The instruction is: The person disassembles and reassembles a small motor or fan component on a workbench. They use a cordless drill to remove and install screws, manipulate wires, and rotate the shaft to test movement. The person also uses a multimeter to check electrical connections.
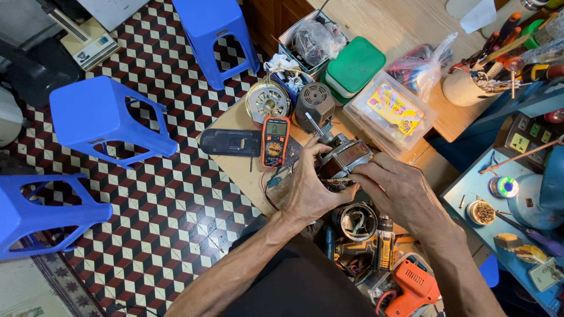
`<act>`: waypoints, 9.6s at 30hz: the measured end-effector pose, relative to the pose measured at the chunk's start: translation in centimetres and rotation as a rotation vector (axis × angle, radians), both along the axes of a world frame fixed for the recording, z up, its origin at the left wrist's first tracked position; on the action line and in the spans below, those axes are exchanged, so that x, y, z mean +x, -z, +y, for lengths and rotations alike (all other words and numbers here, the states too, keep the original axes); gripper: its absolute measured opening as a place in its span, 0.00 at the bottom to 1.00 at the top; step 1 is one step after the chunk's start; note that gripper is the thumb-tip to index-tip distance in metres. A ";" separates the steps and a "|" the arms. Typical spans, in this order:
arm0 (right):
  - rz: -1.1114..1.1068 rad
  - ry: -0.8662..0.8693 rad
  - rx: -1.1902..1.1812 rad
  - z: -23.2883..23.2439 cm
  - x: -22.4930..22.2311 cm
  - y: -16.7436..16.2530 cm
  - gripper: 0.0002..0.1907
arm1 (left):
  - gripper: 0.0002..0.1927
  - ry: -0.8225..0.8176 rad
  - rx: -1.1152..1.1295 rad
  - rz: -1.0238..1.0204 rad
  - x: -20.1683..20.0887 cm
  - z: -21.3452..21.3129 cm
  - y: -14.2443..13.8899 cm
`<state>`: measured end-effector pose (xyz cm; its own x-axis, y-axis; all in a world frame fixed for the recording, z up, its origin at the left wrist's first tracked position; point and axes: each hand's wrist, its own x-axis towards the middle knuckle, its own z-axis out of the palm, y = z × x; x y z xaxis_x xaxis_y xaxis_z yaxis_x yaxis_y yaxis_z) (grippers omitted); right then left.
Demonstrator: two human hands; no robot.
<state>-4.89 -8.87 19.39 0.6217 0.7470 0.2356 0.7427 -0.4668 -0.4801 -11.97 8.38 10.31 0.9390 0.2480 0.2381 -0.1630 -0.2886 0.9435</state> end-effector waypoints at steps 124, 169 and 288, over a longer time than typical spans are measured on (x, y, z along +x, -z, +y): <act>0.820 0.889 0.844 -6.9 -14.2 5.8 0.20 | 0.44 -0.020 0.140 0.066 3.0 2.2 0.1; 0.869 0.817 0.676 -8.0 -13.7 5.3 0.12 | 0.44 0.037 -0.092 0.061 1.8 1.0 -1.3; 1.129 0.540 0.820 -0.9 -5.9 14.1 0.08 | 0.48 0.144 -0.170 0.397 5.5 0.9 0.1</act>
